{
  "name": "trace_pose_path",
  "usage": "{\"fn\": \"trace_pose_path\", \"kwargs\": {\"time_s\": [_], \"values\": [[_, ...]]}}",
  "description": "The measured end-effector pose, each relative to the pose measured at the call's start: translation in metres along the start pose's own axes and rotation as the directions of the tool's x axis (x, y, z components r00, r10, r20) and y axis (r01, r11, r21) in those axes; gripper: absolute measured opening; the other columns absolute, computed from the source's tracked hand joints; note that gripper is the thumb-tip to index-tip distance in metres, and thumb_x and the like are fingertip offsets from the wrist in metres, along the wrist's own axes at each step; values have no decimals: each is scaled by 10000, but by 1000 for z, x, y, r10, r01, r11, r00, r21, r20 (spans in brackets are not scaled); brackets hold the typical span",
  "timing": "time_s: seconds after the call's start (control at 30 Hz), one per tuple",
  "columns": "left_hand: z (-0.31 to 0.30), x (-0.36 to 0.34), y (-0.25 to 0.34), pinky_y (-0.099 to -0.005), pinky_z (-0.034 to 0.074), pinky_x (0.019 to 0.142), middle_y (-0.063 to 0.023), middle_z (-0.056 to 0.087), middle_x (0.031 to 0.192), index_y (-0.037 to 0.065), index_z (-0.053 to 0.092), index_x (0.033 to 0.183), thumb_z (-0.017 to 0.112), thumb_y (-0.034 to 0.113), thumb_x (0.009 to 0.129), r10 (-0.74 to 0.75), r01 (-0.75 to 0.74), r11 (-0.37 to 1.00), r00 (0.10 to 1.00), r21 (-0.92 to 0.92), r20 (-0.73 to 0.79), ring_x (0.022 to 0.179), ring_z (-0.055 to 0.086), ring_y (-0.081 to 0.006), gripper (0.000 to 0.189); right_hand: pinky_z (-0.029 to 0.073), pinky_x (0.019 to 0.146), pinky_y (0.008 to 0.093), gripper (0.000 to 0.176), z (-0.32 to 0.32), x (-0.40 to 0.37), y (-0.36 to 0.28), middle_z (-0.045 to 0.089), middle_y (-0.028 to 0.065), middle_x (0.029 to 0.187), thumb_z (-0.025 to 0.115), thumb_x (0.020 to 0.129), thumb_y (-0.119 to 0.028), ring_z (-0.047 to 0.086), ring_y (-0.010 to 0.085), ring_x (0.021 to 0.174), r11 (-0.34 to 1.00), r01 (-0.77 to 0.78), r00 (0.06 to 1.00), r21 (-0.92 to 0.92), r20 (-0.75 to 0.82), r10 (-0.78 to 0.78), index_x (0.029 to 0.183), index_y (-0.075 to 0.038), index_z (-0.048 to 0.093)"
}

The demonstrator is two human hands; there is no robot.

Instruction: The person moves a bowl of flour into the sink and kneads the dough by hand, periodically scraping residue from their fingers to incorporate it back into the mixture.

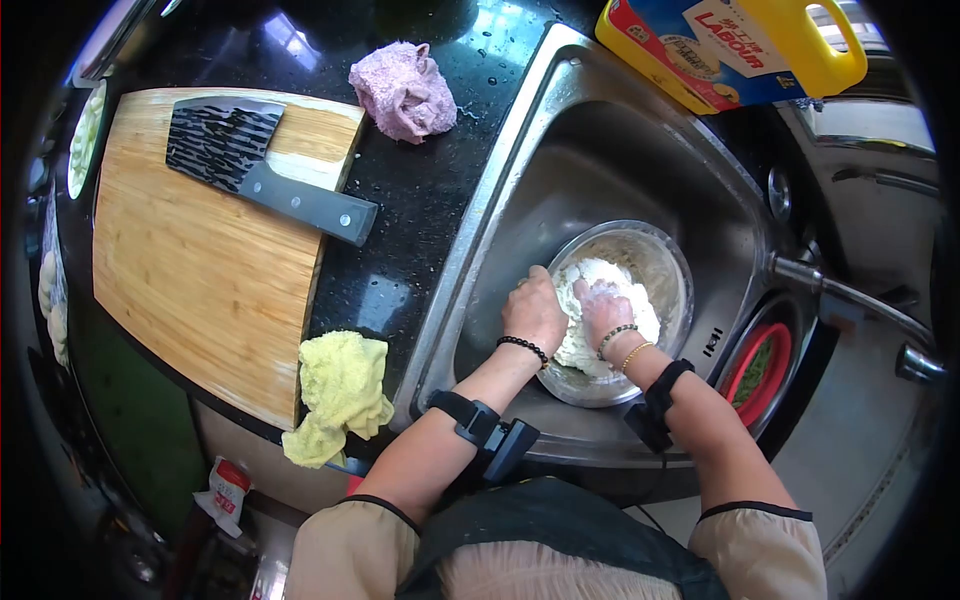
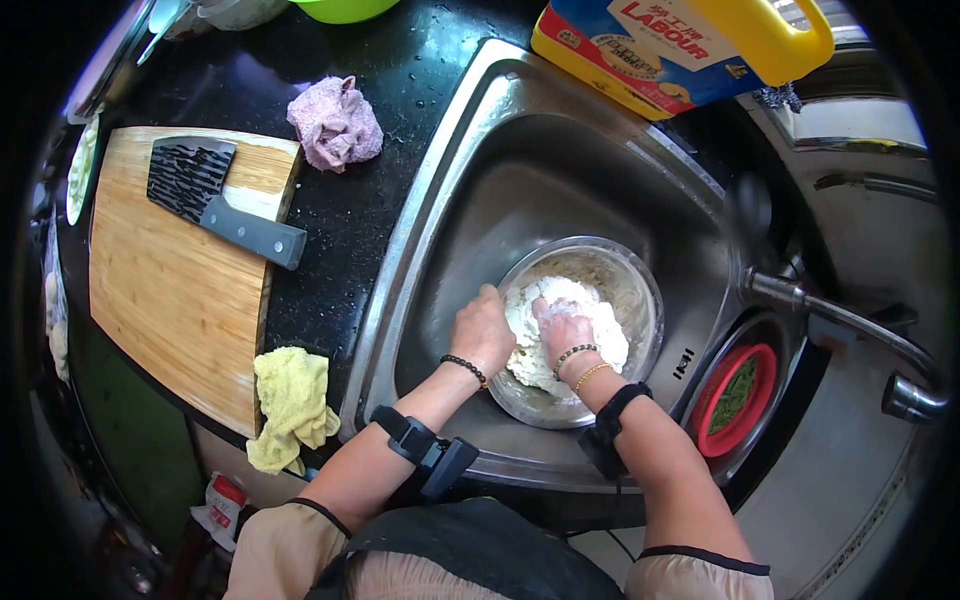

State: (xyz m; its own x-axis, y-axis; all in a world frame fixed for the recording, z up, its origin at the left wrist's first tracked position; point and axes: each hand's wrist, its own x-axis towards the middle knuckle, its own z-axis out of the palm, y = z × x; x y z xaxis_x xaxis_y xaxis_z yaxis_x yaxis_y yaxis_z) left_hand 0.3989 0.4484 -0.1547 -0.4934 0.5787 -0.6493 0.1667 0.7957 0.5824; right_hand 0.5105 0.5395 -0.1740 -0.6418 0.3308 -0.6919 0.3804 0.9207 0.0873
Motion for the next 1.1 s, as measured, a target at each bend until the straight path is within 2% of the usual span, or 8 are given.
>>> {"fn": "trace_pose_path", "kwargs": {"time_s": [0.17,0.37,0.5,0.57,0.73,0.83,0.9,1.1], "values": [[-2,-2,3,-458,456,767,-297,585,839,-62,461,888,508,5,706,28,-30,999,997,-24,-74,841,579,-426,199,491,686,373,351,0,-7,11,574,142,949,525,751,-71,578,300,887,993,35,996,113,-90,-25,1091,-83,441],[0,-1,3,-435,466,789,-281,592,885,-54,461,909,527,14,704,22,-21,999,1000,40,-14,870,589,-399,226,343,966,423,676,-11,-60,38,407,200,1255,654,647,-265,392,353,1165,923,127,968,363,-247,-37,1245,-70,405],[-1,-1,3,-435,469,779,-282,593,882,-56,463,905,521,9,705,28,-28,997,1000,69,0,858,591,-402,218,265,1042,397,957,-7,-50,73,289,232,1356,734,564,-446,312,352,1239,909,-70,992,412,-69,108,1333,-68,309],[0,-1,3,-438,468,779,-282,593,872,-57,458,901,518,7,708,24,-23,997,1000,72,-12,851,591,-407,212,259,1046,366,991,6,-32,86,299,230,1344,732,569,-484,312,358,1228,810,99,970,579,126,-209,1344,-63,281],[4,-2,1,-463,470,760,-282,589,846,-57,446,892,506,2,712,43,-39,997,998,69,-44,833,588,-423,198,316,1002,357,876,46,-18,92,417,172,1265,735,566,-513,371,314,1188,847,93,985,523,77,-156,1247,-68,411],[4,-2,1,-463,475,743,-281,587,833,-55,448,891,504,-1,710,61,-57,996,997,67,-56,822,590,-418,197,399,919,365,767,79,-29,90,517,160,1151,758,564,-457,494,278,1070,704,12,992,710,-96,80,1160,-66,474],[2,-1,1,-461,477,740,-278,588,830,-53,450,888,509,0,708,64,-59,995,997,85,-52,819,591,-415,197,455,843,360,705,96,-35,88,583,143,1031,778,558,-398,571,272,946,440,-64,963,896,-61,264,1113,-70,492],[0,-3,0,-474,469,725,-283,587,796,-54,460,872,511,19,720,121,-117,990,991,78,-53,790,589,-423,176,465,766,408,539,-4,-76,77,585,178,955,712,554,-241,564,337,897,663,-148,934,734,-117,339,1020,-79,494]]}}
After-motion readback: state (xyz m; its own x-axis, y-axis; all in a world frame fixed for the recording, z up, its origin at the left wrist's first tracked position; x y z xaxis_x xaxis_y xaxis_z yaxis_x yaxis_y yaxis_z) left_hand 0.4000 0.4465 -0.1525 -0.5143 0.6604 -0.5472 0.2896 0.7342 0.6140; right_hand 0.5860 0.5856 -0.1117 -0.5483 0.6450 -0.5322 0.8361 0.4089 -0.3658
